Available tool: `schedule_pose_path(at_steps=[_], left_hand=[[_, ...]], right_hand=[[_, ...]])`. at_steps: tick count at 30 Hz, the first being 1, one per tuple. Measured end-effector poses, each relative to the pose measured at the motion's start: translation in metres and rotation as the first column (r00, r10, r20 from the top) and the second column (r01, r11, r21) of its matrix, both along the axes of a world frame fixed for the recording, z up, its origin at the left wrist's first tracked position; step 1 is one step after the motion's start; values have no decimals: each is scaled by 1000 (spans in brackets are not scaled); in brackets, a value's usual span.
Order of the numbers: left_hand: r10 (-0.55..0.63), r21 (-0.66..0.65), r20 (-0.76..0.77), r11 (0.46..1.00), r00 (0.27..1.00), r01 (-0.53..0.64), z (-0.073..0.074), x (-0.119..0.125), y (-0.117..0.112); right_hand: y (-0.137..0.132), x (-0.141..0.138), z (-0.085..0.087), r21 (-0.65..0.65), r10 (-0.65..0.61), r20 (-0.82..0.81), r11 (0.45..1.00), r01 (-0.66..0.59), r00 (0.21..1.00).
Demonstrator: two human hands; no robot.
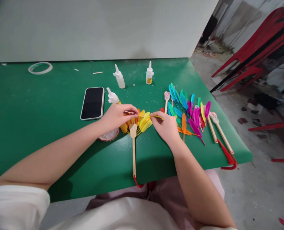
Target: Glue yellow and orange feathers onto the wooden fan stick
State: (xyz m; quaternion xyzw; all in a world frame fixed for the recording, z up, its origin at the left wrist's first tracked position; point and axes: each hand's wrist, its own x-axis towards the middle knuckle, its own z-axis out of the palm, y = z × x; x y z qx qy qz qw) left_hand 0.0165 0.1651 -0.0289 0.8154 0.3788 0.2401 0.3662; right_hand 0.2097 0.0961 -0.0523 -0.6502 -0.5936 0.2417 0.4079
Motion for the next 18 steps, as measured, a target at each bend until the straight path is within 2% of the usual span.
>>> schedule_pose_path(at_steps=[9,18], left_hand=[[-8,-2,9,1000,1000,8,0,-1,2],[-13,-8,-17,1000,1000,13,-1,0,0]], right_hand=[[0,1,-1,4,-7,17,1000,7,1000],[1,0,-2,28,-19,-99,999,22,995]])
